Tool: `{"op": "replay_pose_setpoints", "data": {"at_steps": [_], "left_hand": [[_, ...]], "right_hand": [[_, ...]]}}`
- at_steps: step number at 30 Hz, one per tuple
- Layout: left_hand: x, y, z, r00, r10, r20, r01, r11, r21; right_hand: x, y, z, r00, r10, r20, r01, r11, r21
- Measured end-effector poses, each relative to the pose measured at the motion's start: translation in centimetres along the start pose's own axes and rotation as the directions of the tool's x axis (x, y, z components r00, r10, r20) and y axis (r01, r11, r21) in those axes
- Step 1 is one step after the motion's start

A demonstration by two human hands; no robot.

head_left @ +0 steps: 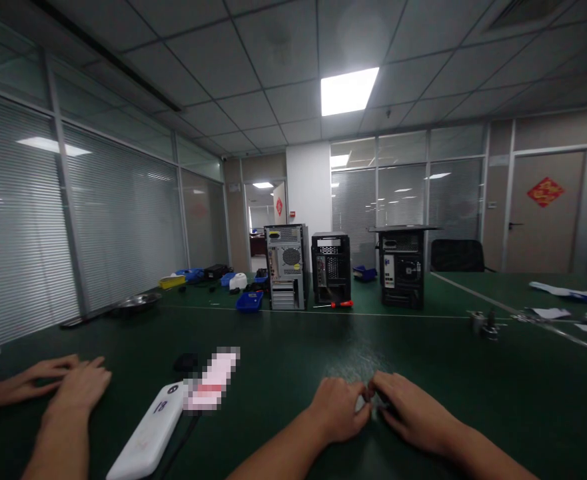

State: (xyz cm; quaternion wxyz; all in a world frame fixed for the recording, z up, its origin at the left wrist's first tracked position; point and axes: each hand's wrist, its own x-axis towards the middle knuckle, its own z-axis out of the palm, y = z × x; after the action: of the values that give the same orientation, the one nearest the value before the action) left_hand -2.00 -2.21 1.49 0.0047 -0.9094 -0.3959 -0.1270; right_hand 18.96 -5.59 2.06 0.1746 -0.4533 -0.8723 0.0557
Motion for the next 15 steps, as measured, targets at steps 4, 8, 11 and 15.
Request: {"op": "replay_pose_setpoints", "data": {"at_steps": [4, 8, 11, 15], "left_hand": [[0.0, 0.0, -0.2, 0.999, 0.033, 0.016, -0.033, 0.999, -0.015], [0.0, -0.1, 0.0, 0.999, 0.032, 0.000, -0.032, 0.999, -0.004], [0.0, -0.1, 0.1, 1.000, 0.017, -0.017, -0.017, 1.000, 0.015], [-0.1, 0.1, 0.0, 1.000, 0.013, -0.004, -0.013, 0.999, 0.046]], "right_hand": [[0.3, -0.8, 0.2, 0.999, -0.037, -0.013, 0.037, 0.999, -0.040], [0.3, -0.8, 0.3, 0.999, -0.041, -0.008, 0.041, 0.998, -0.044], [0.2, -0.6, 0.0, 0.999, -0.037, -0.005, 0.037, 0.999, -0.033], [-0.1, 0.5, -0.9, 0.998, 0.044, -0.040, -0.045, 0.999, -0.022]]}}
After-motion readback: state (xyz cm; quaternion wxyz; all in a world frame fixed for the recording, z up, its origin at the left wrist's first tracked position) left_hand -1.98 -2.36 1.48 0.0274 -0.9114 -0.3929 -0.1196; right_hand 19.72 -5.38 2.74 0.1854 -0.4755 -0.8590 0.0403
